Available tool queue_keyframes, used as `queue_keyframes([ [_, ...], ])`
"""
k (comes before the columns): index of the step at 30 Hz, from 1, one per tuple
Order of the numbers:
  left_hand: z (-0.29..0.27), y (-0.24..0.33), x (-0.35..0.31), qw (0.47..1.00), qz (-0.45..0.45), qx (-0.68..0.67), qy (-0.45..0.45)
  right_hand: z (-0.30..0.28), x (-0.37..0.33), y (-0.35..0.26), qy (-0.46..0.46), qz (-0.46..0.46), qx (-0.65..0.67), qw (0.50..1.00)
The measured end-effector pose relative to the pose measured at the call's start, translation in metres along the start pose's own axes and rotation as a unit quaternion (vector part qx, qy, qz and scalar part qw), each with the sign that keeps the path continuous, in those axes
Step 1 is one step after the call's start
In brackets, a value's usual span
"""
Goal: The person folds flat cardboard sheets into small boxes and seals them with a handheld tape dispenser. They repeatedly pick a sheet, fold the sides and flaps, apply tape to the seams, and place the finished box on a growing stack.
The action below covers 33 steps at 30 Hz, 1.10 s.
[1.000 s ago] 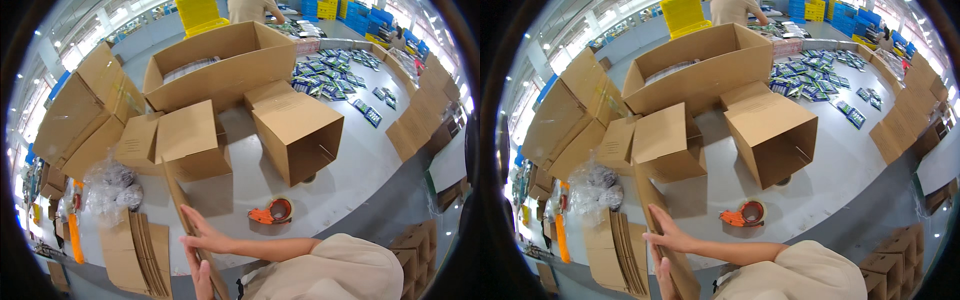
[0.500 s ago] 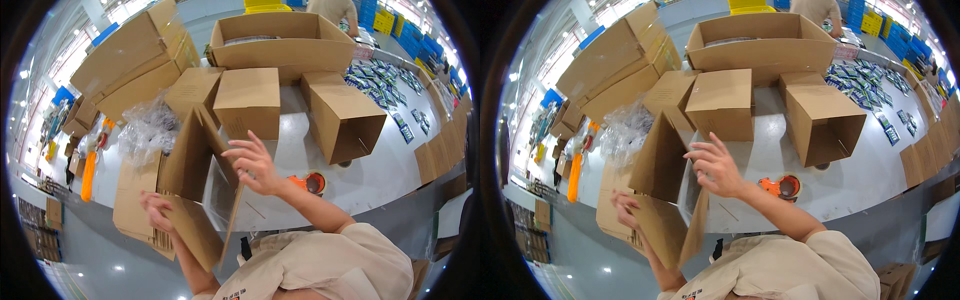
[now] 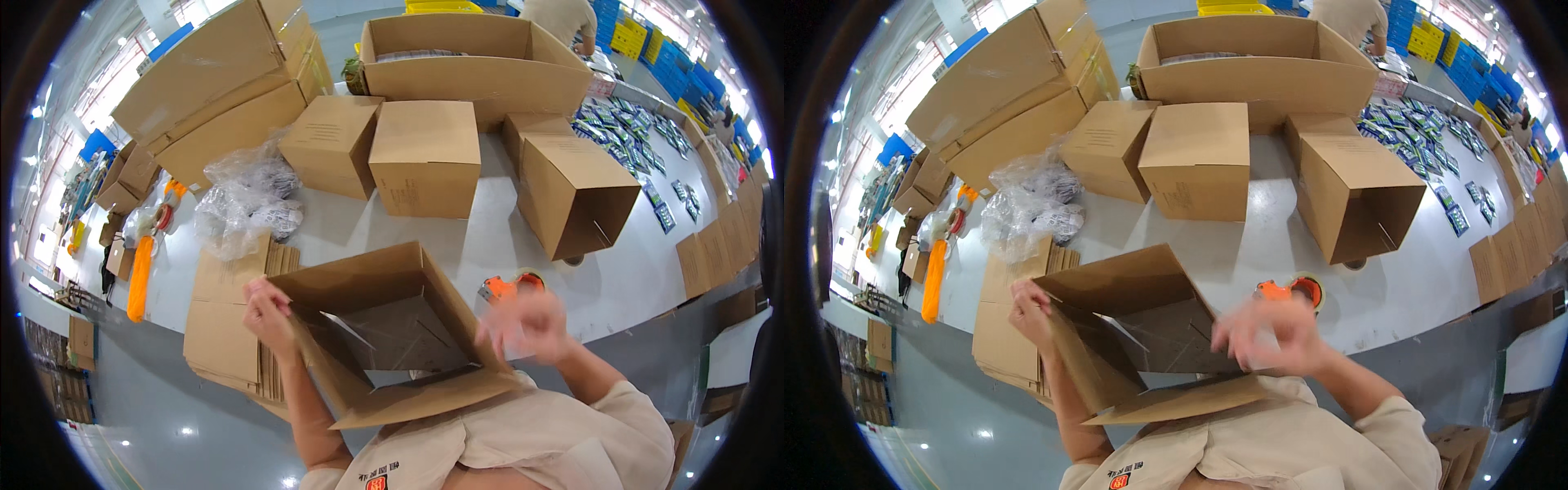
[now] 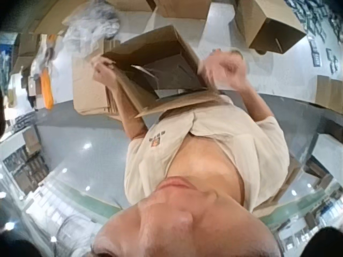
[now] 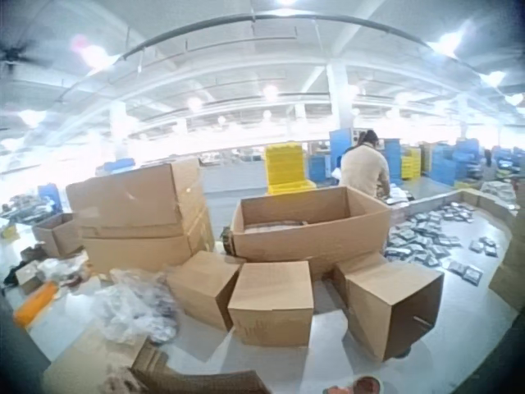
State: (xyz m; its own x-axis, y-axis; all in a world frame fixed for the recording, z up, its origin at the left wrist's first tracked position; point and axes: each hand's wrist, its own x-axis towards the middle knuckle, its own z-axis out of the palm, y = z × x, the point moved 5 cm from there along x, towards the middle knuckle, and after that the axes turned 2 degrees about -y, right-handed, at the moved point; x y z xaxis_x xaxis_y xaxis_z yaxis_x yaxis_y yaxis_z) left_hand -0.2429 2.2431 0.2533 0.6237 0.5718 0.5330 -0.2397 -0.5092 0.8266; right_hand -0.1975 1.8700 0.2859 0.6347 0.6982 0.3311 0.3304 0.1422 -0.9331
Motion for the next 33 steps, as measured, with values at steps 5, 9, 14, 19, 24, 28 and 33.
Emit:
queue_keyframes([
  [5,0.055,0.023,-0.026,0.951,0.147,0.266,-0.064,0.008,0.035,0.116,0.082,0.18,0.039,0.979],
  [9,0.039,0.028,-0.037,0.951,0.141,0.275,0.027,0.019,0.044,0.154,0.129,0.221,-0.098,0.962],
  [14,0.034,0.016,-0.04,0.95,0.108,0.293,0.027,0.006,0.084,0.137,0.088,0.009,-0.146,0.985],
  [19,0.023,0.003,-0.043,0.984,0.052,0.168,0.033,0.013,0.103,0.15,-0.061,0.08,0.028,0.994],
  [24,0.027,-0.028,-0.059,0.982,-0.121,0.03,-0.144,-0.005,0.085,0.143,-0.077,0.045,-0.089,0.992],
  [28,0.044,-0.046,-0.057,0.961,-0.057,-0.09,-0.256,-0.024,0.071,0.129,-0.076,0.0,-0.016,0.997],
  [33,0.029,-0.03,-0.045,0.883,-0.067,0.059,-0.461,-0.022,0.042,0.113,-0.189,0.014,-0.195,0.962],
])
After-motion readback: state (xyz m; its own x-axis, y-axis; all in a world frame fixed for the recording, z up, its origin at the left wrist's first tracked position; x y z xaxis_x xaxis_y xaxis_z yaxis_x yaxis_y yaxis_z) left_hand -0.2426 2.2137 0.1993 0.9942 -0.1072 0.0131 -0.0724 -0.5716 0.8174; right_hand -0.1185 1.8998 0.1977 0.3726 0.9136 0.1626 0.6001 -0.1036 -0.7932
